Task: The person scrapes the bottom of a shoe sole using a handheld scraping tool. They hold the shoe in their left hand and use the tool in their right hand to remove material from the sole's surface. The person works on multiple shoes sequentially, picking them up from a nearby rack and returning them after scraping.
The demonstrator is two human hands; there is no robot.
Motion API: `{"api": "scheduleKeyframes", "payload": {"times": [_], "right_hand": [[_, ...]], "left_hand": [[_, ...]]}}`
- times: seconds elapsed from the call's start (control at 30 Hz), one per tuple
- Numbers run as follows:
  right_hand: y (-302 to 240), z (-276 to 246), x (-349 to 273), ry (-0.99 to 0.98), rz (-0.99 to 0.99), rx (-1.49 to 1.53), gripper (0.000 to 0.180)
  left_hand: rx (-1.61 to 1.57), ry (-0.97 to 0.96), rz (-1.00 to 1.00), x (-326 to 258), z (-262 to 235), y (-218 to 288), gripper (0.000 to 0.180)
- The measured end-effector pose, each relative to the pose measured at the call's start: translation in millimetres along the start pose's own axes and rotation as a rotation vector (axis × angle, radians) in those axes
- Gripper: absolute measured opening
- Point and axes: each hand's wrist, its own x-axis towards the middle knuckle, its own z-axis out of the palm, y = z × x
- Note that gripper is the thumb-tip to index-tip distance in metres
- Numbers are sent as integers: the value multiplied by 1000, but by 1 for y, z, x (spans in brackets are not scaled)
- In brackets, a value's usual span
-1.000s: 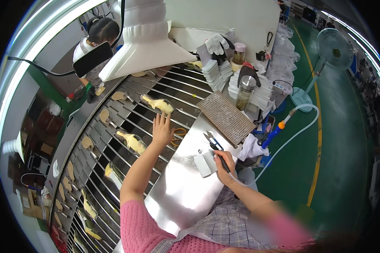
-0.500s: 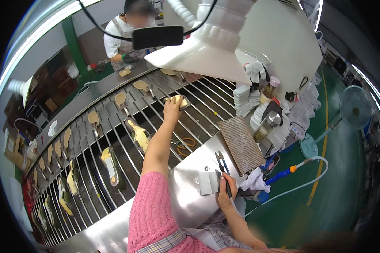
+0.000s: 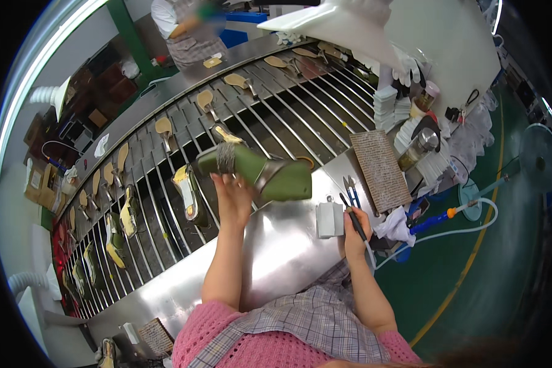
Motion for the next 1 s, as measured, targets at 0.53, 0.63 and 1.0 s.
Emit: {"api": "scheduleKeyframes", "payload": {"times": [0.53,0.63,1.0], "right_hand": [[-118,-36,-26,-383,-130,-122,11],[-128,-29,-30,-446,-211,-144,11],[-107,4,-34,-289,-681,-486,23]], "left_hand": [[1081,-255,199,-167,5,-23,95],[1114,-343,136,-179,13,-28,89],[1042,-372,306,-185,-18,-70,93]]}}
